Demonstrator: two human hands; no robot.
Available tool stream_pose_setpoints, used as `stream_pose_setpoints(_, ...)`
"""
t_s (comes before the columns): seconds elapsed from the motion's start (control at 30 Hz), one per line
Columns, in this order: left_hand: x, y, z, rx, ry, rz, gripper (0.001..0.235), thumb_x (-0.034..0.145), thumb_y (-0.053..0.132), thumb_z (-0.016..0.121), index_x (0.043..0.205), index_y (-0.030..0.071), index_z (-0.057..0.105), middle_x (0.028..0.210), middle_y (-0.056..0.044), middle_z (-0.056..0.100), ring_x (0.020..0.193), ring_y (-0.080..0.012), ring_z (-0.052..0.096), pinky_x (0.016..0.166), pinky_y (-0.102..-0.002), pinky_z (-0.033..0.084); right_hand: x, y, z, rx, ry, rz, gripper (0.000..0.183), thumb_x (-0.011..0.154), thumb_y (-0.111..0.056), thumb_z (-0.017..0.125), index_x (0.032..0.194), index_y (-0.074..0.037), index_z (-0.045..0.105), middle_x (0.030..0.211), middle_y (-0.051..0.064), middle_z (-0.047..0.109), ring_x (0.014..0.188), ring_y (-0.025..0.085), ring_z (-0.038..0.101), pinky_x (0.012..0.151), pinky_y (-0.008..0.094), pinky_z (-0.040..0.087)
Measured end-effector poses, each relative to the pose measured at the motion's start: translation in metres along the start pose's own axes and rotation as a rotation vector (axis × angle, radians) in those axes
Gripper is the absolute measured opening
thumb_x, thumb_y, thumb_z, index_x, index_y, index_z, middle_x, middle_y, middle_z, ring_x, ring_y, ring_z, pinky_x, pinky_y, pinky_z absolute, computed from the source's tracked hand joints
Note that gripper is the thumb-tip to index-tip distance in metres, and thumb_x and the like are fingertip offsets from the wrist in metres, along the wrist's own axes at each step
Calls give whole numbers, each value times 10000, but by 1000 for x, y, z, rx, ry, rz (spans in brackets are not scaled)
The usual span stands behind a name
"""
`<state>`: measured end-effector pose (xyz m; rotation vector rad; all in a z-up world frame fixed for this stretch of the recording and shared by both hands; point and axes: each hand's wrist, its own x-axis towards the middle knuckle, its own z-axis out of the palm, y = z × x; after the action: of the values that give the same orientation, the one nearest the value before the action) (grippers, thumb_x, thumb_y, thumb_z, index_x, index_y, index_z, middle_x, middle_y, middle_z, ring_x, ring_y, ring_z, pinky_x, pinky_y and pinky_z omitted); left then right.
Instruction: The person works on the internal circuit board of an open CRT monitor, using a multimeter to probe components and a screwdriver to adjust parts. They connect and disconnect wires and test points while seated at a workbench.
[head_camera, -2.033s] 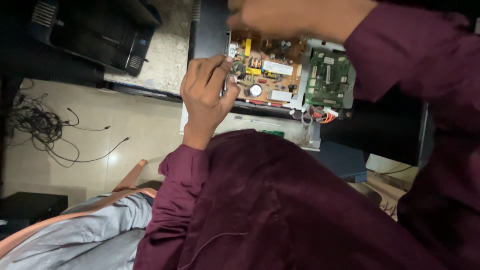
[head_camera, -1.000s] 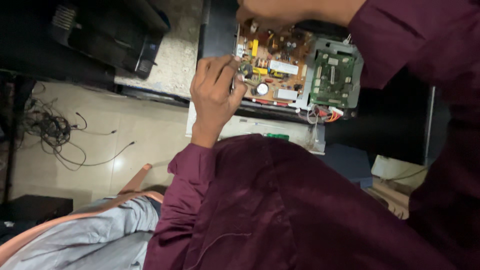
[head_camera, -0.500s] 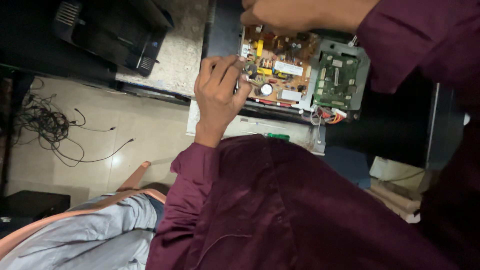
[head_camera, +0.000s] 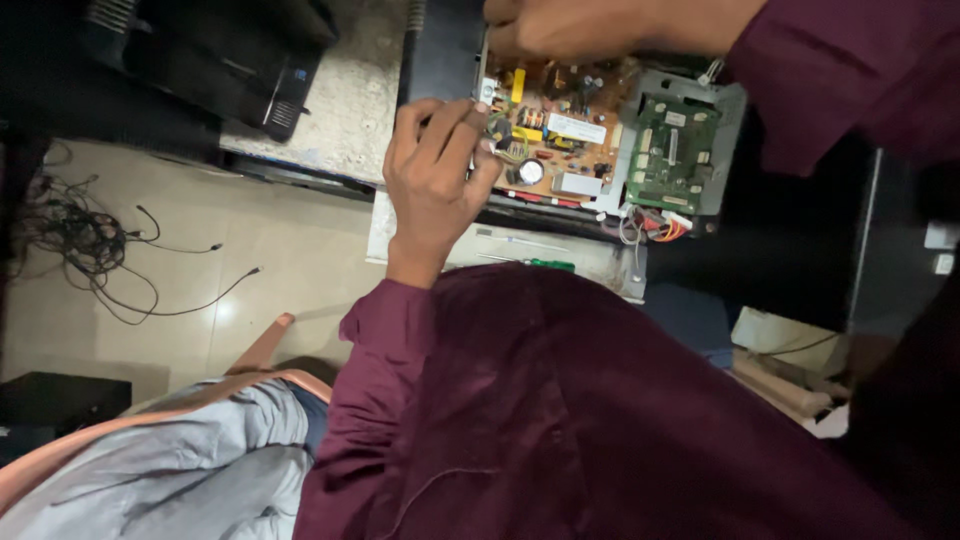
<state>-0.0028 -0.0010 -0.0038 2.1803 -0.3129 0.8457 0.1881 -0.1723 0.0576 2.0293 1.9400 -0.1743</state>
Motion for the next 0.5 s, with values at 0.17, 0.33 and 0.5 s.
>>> stream_pose_setpoints(0.17,2,-2,3,-22,5,3,295,799,26,747,1091,2,718,1139,-93,687,1036,-325,611,857,-432,537,-7,8,8,184,4,137,305,1056,-128,557,1328,-33,655,989,111,707,760,198,681,745,312,599)
stream_pose_setpoints(0.33,4,0,3,-36,-19,2,290,796,11,735,1084,7,703,1149,-96,677,1042,-323,618,872,-432,539,-27,-4,2,388,-130,474,276,1138,-195,500,1323,-50,645,909,136,733,620,248,696,574,354,575)
stream_pose_setpoints(0.5,9,1,-7,-88,-87,-1,240,857,23,728,1092,8,681,1146,-103,648,1051,-314,613,891,-425,529,-71,-9,-34,236,214,310,211,1100,-108,598,1276,-16,671,1000,127,721,746,217,682,659,333,567)
